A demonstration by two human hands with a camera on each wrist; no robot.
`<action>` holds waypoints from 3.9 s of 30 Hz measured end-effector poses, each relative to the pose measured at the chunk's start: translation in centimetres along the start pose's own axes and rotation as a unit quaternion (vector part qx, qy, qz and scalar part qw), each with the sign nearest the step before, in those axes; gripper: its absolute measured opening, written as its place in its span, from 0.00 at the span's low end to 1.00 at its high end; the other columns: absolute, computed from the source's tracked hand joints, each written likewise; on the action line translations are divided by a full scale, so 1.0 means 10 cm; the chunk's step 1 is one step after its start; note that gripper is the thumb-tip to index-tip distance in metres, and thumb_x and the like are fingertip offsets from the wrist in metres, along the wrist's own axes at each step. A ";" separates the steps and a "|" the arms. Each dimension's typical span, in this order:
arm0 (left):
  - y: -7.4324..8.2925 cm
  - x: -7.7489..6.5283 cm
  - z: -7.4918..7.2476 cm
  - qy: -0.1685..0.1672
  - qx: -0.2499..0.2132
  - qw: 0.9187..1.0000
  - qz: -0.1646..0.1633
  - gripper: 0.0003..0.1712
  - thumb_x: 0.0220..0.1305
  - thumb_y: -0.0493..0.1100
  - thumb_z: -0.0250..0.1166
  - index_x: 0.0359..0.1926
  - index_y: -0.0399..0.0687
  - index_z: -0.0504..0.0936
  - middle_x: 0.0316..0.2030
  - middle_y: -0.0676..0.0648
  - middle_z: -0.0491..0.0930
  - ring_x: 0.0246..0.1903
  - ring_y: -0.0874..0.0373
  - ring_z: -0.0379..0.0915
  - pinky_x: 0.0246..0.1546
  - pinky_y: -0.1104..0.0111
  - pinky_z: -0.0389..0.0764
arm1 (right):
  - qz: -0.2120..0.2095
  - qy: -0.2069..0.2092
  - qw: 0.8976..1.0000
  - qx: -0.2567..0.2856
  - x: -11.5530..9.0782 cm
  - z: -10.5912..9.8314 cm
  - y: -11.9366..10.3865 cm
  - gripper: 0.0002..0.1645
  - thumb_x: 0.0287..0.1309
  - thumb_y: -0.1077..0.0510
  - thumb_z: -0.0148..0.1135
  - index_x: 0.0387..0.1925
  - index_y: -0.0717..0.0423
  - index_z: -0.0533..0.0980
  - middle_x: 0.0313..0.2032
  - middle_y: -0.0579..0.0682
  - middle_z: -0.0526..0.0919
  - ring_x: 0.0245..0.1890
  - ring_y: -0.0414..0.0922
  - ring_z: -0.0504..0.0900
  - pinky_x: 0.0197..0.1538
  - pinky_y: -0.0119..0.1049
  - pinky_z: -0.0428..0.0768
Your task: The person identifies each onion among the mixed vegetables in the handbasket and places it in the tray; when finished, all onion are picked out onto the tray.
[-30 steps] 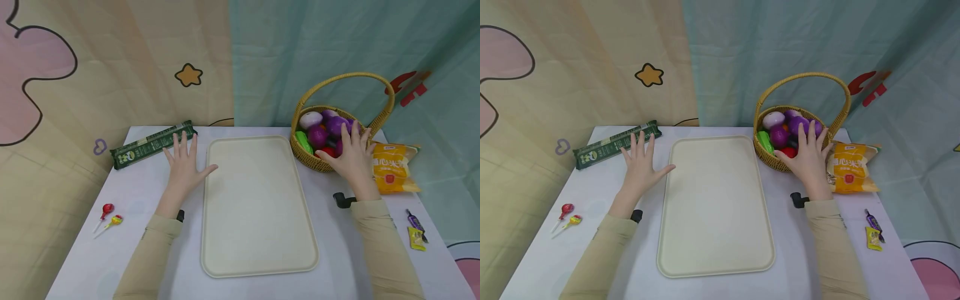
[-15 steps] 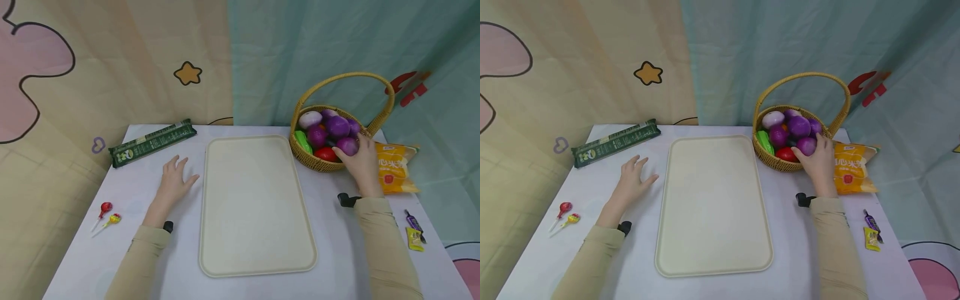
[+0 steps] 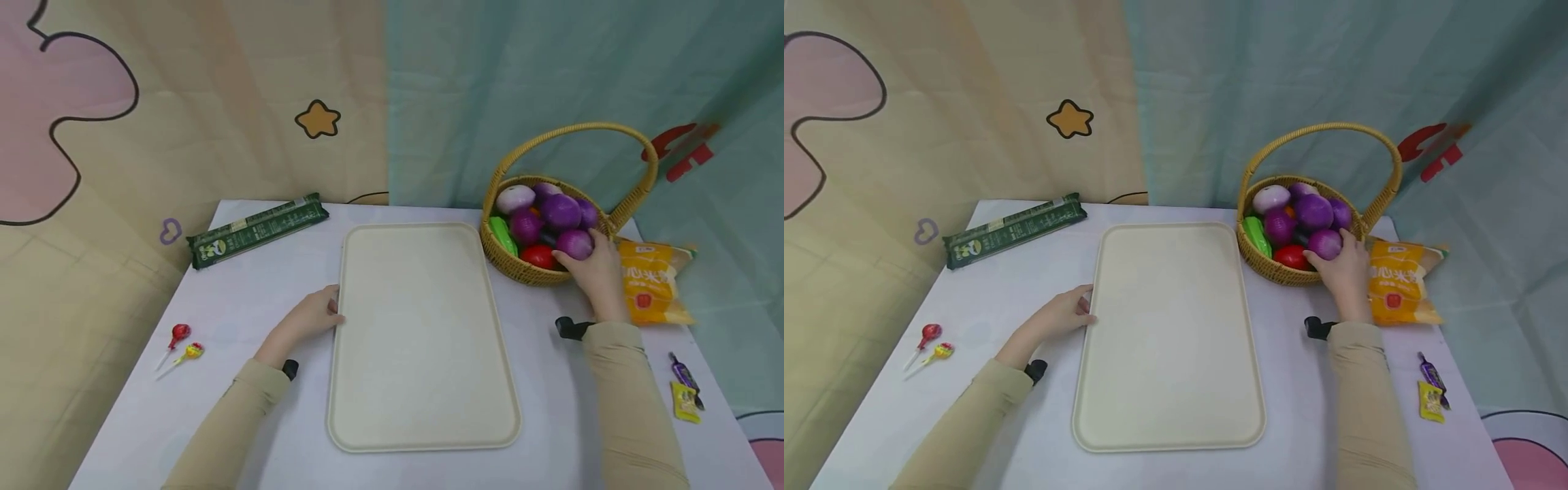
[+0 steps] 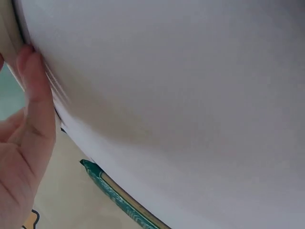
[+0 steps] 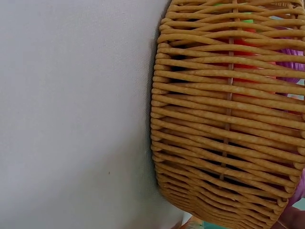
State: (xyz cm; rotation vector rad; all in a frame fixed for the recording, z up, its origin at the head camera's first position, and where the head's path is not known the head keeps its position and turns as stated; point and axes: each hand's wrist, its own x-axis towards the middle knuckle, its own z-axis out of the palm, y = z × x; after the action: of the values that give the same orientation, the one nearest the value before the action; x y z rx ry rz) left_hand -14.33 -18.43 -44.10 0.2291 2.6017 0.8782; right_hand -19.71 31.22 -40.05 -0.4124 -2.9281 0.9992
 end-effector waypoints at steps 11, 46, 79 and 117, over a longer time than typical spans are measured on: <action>0.04 0.13 -0.01 0.003 -0.022 0.999 -0.028 0.39 0.64 0.31 0.60 0.73 0.32 0.55 0.34 0.40 0.75 0.33 0.51 0.72 0.32 0.67 0.75 | -0.062 0.089 0.994 0.016 -0.26 0.17 -0.29 0.51 0.59 0.44 0.67 0.73 0.61 0.55 0.68 0.71 0.58 0.67 0.69 0.57 0.71 0.67 0.57; -0.01 0.14 0.04 -0.010 -0.118 0.990 -0.079 0.38 0.66 0.31 0.59 0.73 0.34 0.54 0.42 0.36 0.75 0.28 0.56 0.81 0.34 0.66 0.85 | -0.152 -0.159 0.963 0.156 -0.25 2.09 -1.81 0.52 0.51 0.49 0.76 0.72 0.56 0.60 0.70 0.58 0.65 0.70 0.55 0.65 0.72 0.51 0.68; -0.06 0.16 -0.03 -0.013 -0.141 0.986 -0.089 0.38 0.66 0.31 0.60 0.74 0.36 0.55 0.45 0.36 0.74 0.29 0.56 0.80 0.35 0.66 0.86 | -0.001 0.122 0.972 0.202 0.13 0.48 -0.58 0.38 0.59 0.43 0.67 0.64 0.59 0.69 0.63 0.59 0.70 0.63 0.54 0.72 0.70 0.44 0.70; -0.09 0.14 -0.02 0.005 -0.221 0.967 -0.126 0.21 0.64 0.32 0.63 0.56 0.28 0.69 0.41 0.41 0.74 0.37 0.57 0.75 0.43 0.67 0.85 | -0.057 -0.004 0.936 0.348 -0.30 0.94 -1.08 0.34 0.60 0.55 0.68 0.66 0.55 0.68 0.61 0.53 0.71 0.51 0.43 0.78 0.46 0.19 0.79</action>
State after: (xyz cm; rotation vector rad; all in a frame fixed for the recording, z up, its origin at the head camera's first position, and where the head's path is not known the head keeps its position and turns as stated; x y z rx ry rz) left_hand -15.74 -18.89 -44.98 -0.2241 2.2963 1.3252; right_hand -20.40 16.67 -40.82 -0.1976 -2.3278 1.8844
